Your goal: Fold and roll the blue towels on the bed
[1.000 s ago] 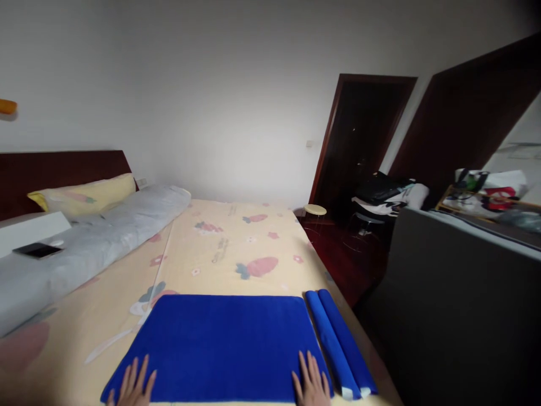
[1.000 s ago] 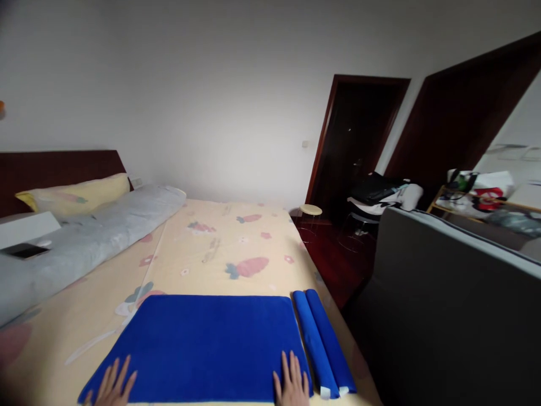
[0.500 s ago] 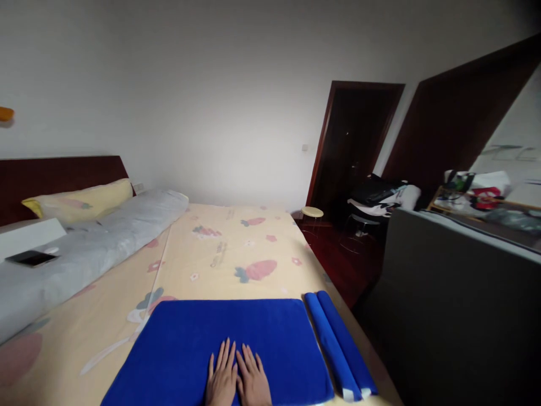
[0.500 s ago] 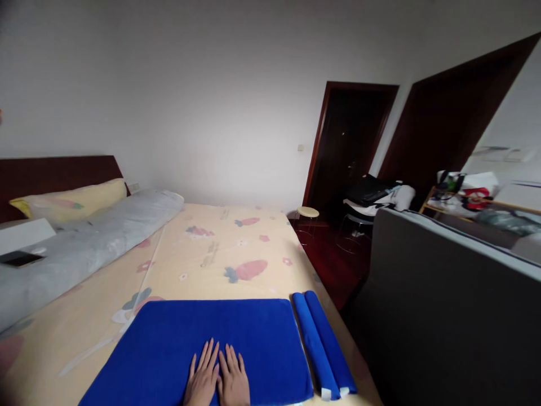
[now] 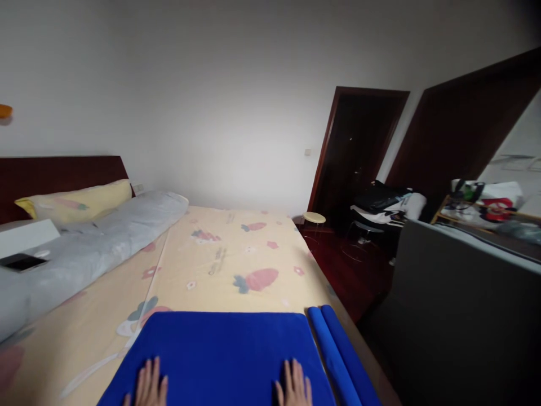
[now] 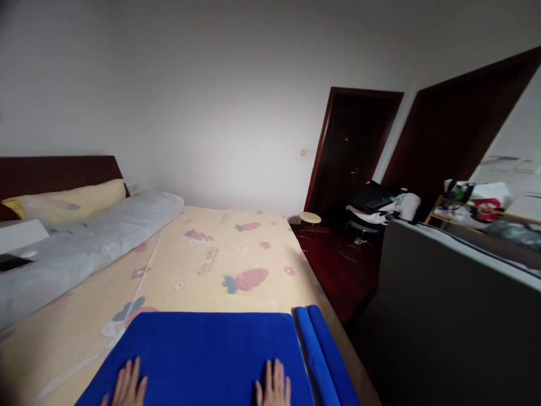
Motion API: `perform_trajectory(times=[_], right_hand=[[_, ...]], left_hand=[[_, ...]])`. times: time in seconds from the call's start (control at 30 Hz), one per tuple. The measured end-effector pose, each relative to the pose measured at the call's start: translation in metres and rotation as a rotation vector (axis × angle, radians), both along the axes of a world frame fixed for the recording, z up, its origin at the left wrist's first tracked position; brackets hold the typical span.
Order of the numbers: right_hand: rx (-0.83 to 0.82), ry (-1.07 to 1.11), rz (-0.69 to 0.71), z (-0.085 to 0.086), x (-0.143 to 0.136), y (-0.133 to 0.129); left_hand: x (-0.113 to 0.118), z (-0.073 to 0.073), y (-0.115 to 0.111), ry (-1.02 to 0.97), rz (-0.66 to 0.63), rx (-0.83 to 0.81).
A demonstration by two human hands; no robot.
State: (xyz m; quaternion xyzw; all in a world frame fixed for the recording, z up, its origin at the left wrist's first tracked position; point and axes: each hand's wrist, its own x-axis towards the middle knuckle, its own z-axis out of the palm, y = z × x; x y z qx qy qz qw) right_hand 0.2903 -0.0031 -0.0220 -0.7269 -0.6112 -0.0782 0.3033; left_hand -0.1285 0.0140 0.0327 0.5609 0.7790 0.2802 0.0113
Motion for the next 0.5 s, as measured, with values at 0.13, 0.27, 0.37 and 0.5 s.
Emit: perform_trajectory(times=[0.13, 0.27, 0.37, 0.5], right_hand=[[-0.106, -0.01, 0.574, 0.009, -0.092, 0.049], [-0.167, -0.028, 0.761, 0.022, -0.107, 0.093], [-0.284, -0.028, 0.506, 0.038, -0.048, 0.118], [-0.353, -0.056, 0.062, 0.049, 0.052, 0.132]], left_hand=[[0.112, 0.009, 0.038, 0.171, -0.343, -0.208], [0.149, 0.018, 0.08, 0.179, -0.629, -0.366], [0.107, 0.018, 0.115, 0.232, -0.462, -0.372], [0.016, 0.009, 0.15, 0.299, -0.075, -0.363]])
